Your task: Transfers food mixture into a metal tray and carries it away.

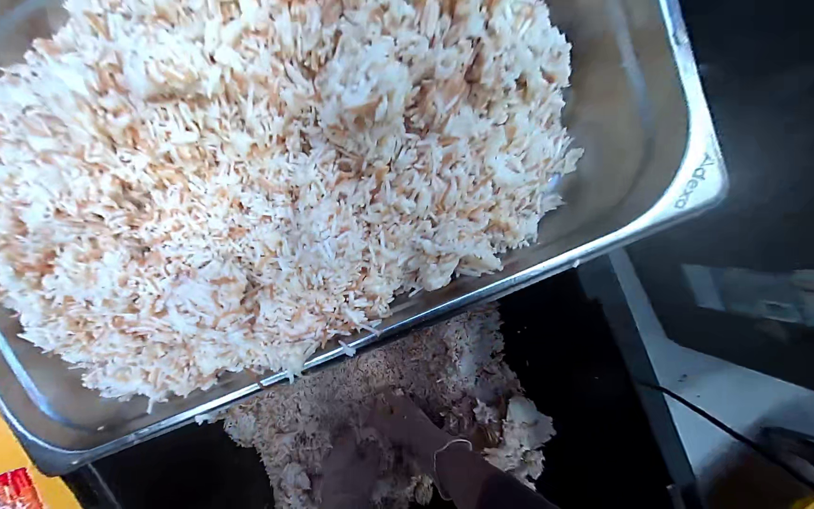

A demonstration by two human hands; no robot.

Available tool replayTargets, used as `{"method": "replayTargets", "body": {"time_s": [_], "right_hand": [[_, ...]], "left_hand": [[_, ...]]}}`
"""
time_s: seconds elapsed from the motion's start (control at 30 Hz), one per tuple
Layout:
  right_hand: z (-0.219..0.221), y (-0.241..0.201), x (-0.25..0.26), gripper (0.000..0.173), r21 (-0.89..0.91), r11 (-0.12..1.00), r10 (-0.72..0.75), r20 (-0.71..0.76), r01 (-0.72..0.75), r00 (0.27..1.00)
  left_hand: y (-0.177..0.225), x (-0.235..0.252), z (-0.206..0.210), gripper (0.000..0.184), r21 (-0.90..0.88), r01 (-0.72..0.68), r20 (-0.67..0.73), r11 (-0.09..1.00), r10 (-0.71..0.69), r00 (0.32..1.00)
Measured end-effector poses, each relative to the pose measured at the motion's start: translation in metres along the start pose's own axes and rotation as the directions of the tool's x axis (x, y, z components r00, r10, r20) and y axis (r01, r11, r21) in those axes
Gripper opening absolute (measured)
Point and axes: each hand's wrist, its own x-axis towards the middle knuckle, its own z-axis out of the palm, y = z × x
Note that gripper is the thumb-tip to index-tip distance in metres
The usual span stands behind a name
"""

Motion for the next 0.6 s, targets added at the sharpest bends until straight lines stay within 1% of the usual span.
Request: {"method": "replayTargets", "body": {"time_s": [0.03,0.07,0.1,0.13,0.17,0.2,0.23,0.27,0.3,0.37,0.43,0.5,0.6], "right_hand": [[-0.002,-0.001,0.004,0.087,0.148,0.989,-0.012,-0.001,0.012,1.0],[-0.005,-0.007,0.012,0.087,0.296,0.955,-0.034,0.007,0.03,0.999],[-0.009,-0.019,0.02,0.084,0.4,0.915,-0.048,0.002,0.043,0.999],[-0.009,-0.031,0.03,0.077,0.46,0.886,-0.048,-0.012,0.048,0.999],[-0.007,-0.043,0.038,0.07,0.496,0.867,-0.025,-0.042,0.042,0.999],[-0.001,-0.045,0.045,0.07,0.509,0.861,0.026,-0.076,0.016,0.997],[0.008,-0.039,0.051,0.073,0.513,0.859,0.068,-0.109,-0.002,0.992],[0.01,-0.036,0.051,0.08,0.524,0.852,0.091,-0.114,-0.018,0.989],[0.005,-0.035,0.047,0.08,0.522,0.852,0.089,-0.083,-0.032,0.993],[0.0,-0.042,0.029,0.063,0.467,0.882,0.069,0.024,-0.072,0.997],[-0.001,-0.048,0.01,0.052,0.428,0.901,0.03,0.109,-0.074,0.994],[0.004,-0.042,-0.009,0.049,0.502,0.862,0.01,0.118,-0.068,0.993],[0.015,-0.034,-0.054,0.044,0.678,0.733,-0.005,0.08,-0.051,0.997]], "left_hand": [[-0.002,0.005,0.002,0.074,-0.211,-0.013,-0.014,0.977,0.011,1.0],[0.0,0.013,-0.005,0.079,-0.421,-0.048,-0.031,0.906,0.038,0.999],[0.01,0.02,-0.017,0.074,-0.586,-0.077,-0.061,0.807,0.051,0.997],[0.023,0.025,-0.03,0.066,-0.701,-0.073,-0.08,0.71,0.023,0.997],[0.037,0.031,-0.039,0.059,-0.775,-0.043,-0.092,0.63,-0.045,0.995],[0.045,0.039,-0.038,0.056,-0.8,-0.012,-0.088,0.6,-0.098,0.991],[0.045,0.044,-0.028,0.057,-0.789,0.012,-0.085,0.614,-0.13,0.988],[0.043,0.052,-0.017,0.061,-0.778,0.015,-0.092,0.629,-0.138,0.986],[0.041,0.056,-0.01,0.064,-0.768,0.012,-0.098,0.641,-0.135,0.986],[0.029,0.049,-0.014,0.066,-0.749,0.01,-0.061,0.662,-0.084,0.995],[0.02,0.041,-0.017,0.063,-0.76,0.009,-0.036,0.65,-0.056,0.998],[0.018,0.028,-0.016,0.058,-0.795,-0.014,-0.051,0.606,-0.045,0.998],[0.019,-0.015,-0.017,0.049,-0.847,-0.087,-0.094,0.524,0.013,0.995]]}}
